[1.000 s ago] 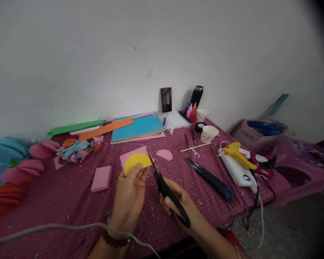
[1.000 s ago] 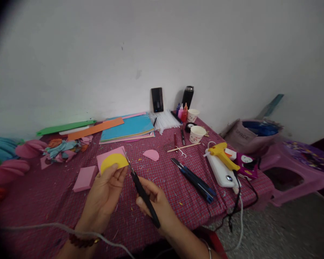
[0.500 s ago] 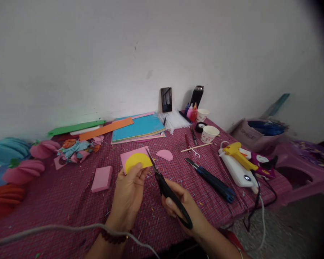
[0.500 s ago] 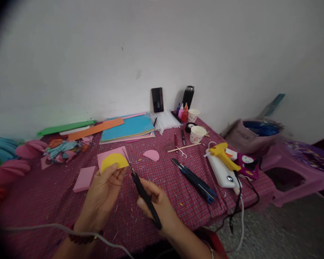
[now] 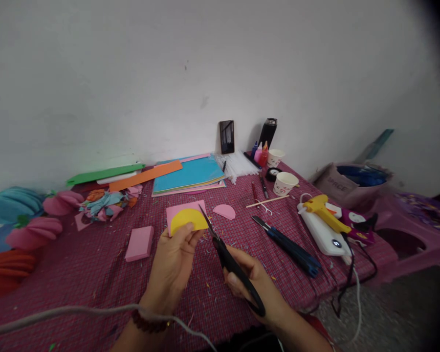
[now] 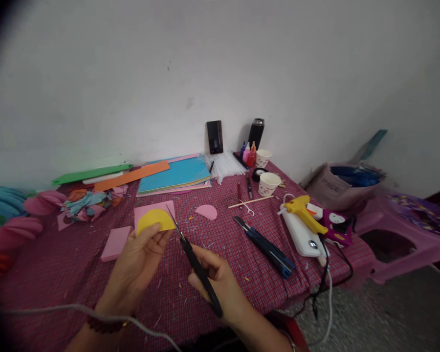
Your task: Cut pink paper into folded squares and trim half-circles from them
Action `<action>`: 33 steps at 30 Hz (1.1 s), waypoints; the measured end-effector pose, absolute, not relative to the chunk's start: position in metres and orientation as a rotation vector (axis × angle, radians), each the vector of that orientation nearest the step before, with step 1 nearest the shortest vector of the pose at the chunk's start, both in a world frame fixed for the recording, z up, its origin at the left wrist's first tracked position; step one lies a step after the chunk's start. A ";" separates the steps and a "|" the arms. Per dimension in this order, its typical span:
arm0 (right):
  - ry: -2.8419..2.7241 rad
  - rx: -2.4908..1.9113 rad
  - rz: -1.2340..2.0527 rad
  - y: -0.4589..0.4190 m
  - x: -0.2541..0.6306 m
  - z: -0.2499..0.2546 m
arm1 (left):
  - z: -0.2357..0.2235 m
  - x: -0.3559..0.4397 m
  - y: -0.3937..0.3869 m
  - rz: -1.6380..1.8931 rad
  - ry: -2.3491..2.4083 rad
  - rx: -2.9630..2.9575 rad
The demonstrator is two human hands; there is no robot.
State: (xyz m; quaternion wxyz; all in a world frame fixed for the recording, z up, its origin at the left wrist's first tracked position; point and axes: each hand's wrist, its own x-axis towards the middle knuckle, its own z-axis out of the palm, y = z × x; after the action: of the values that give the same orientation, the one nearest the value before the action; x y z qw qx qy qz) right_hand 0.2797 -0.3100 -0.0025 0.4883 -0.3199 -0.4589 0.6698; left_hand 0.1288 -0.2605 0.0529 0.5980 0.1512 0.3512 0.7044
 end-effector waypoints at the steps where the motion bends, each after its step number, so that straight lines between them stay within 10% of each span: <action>1: -1.118 -0.782 1.627 -0.311 0.280 -0.002 | 0.054 0.129 -0.261 1.631 0.812 0.343; 33: -1.045 -0.572 1.922 -0.325 0.299 -0.003 | 0.049 0.113 -0.281 1.301 1.071 0.667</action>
State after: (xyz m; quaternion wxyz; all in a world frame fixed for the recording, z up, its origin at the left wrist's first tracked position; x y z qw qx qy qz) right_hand 0.2985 -0.3253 -0.0033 0.4261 -0.2290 -0.4180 0.7690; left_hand 0.1133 -0.2807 0.0488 0.6169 0.2899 0.4650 0.5650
